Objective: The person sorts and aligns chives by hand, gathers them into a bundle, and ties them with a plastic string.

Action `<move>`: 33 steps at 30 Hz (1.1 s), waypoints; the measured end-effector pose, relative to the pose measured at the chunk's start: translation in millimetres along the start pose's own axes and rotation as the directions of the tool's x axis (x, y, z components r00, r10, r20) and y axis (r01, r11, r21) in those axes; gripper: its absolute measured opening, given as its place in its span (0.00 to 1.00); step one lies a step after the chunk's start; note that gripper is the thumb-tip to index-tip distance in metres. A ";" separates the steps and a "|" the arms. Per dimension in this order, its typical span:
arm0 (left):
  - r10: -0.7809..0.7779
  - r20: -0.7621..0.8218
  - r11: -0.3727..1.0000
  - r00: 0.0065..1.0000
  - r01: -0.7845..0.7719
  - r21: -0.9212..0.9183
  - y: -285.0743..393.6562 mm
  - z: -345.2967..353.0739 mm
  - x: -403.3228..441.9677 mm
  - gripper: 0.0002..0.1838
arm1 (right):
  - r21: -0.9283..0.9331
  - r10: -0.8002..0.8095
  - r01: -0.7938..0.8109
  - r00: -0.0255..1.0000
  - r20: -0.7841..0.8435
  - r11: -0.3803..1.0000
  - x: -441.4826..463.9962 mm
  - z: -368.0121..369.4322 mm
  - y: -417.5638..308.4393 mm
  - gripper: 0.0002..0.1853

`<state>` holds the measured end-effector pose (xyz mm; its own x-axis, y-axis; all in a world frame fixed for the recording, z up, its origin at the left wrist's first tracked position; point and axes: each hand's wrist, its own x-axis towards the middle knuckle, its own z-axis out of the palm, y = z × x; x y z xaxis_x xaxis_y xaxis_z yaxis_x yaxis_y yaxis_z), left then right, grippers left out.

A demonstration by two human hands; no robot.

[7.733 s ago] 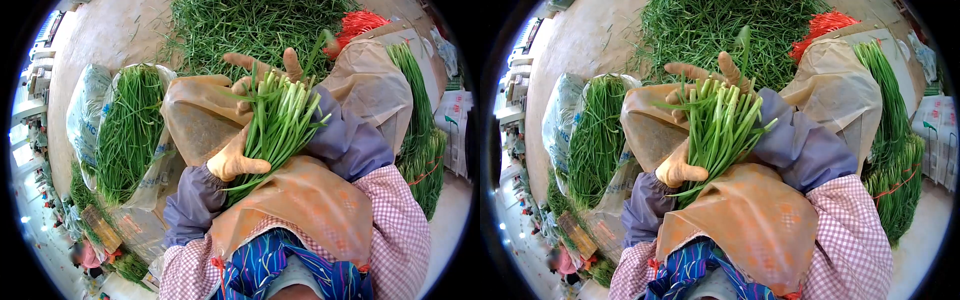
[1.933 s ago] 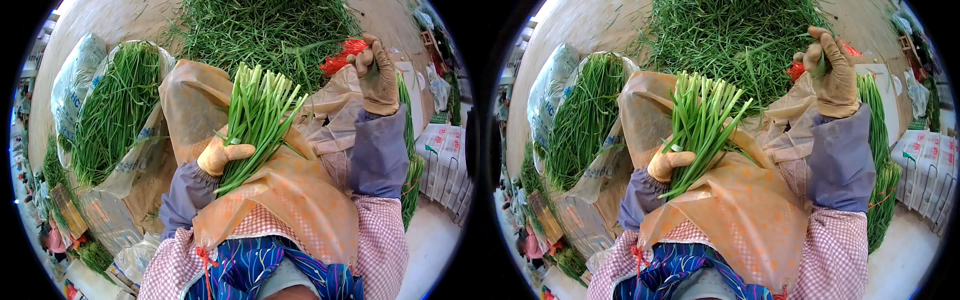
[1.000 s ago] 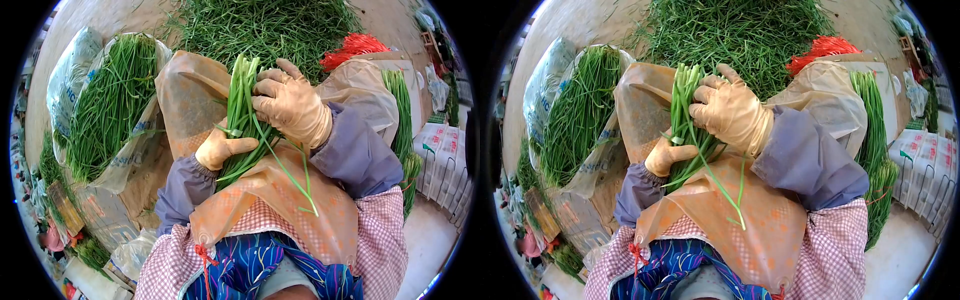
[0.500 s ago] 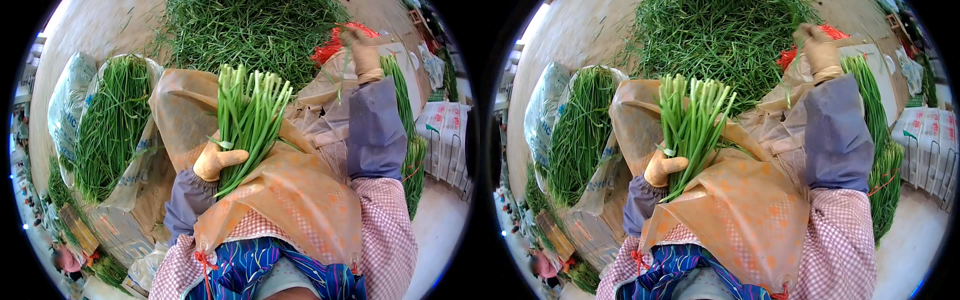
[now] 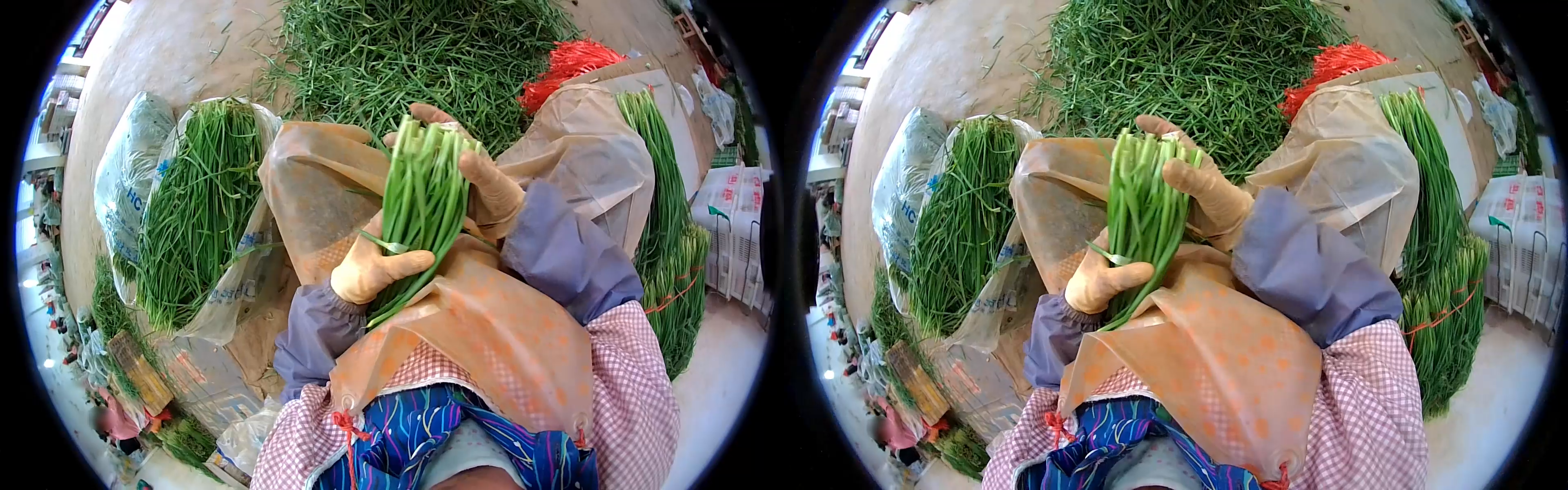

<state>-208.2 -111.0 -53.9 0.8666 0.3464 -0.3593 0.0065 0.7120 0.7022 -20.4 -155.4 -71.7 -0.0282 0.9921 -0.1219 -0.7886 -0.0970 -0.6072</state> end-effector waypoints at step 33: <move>0.305 -0.128 0.623 0.944 -0.096 0.777 17.5 9.2 5.8 0.35 | -0.261 -0.204 0.137 0.946 -0.251 0.956 -1.0 26.3 7.4 0.50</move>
<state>-198.4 -102.1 -38.0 0.7557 0.6225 -0.2035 0.3084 -0.0642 0.9491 -42.4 -155.0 -55.4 0.2879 0.9390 -0.1883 -0.5970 0.0222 -0.8019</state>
